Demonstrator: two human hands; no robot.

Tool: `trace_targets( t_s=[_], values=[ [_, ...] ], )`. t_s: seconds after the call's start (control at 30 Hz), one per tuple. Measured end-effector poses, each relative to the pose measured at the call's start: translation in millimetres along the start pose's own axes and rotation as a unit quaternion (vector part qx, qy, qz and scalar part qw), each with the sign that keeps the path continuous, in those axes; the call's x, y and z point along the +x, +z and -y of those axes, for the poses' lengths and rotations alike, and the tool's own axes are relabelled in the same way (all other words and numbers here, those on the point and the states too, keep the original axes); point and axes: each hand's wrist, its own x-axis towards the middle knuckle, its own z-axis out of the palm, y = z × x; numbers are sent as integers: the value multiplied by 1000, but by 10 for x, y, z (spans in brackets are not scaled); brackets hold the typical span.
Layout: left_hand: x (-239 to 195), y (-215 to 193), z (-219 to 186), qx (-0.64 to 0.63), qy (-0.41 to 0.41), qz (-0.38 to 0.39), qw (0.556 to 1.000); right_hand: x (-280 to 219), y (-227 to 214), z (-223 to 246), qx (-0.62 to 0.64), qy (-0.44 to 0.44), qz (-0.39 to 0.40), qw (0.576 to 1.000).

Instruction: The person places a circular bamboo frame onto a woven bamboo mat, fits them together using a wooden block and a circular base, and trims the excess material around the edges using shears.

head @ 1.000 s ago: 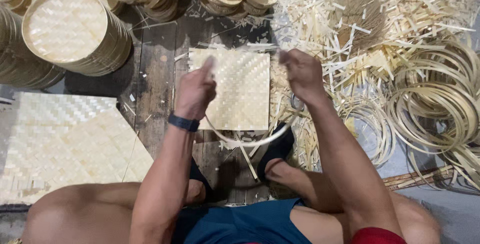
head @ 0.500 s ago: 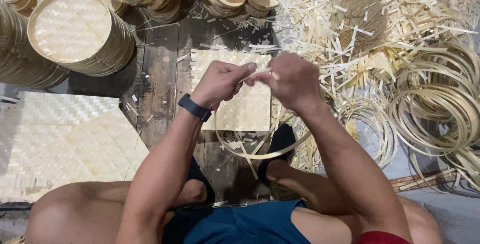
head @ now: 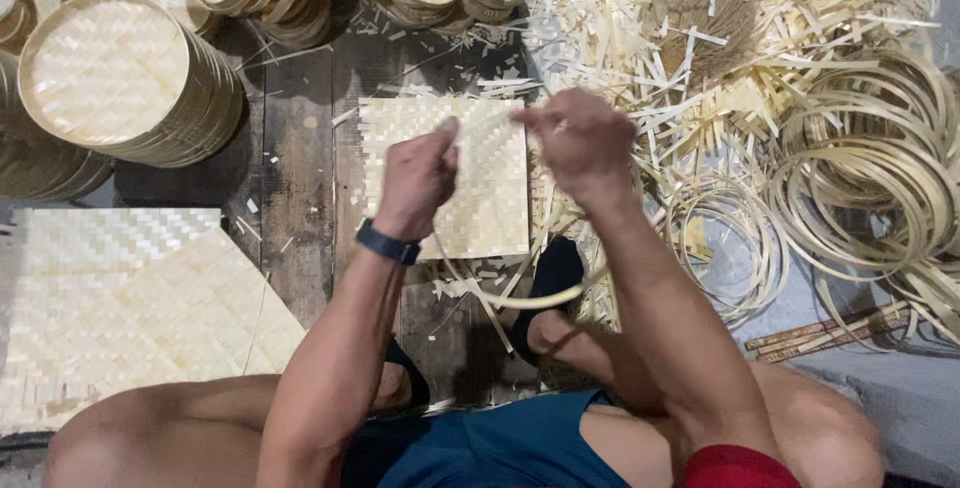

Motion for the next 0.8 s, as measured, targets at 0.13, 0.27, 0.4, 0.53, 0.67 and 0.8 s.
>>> trace_targets(
  t_s=[0.13, 0.27, 0.4, 0.53, 0.67, 0.8],
  values=[
    [-9, 28, 33, -15, 61, -50, 997, -28, 145, -110, 0, 212, 114, 971],
    [-11, -66, 34, -1, 52, -28, 998, -105, 173, -252, 65, 143, 37, 987],
    [48, -199, -58, -7, 37, -16, 999, -65, 120, -341, 44, 276, 86, 956],
    [42, -283, -175, 56, -28, -9, 998, -96, 158, -411, 151, 370, 127, 908],
    [49, -511, -306, -136, -24, -8, 990, -170, 94, -598, 484, 430, 53, 761],
    [69, -587, 92, -329, -11, -60, 942, -280, 298, -475, 779, 387, 13, 493]
  ],
)
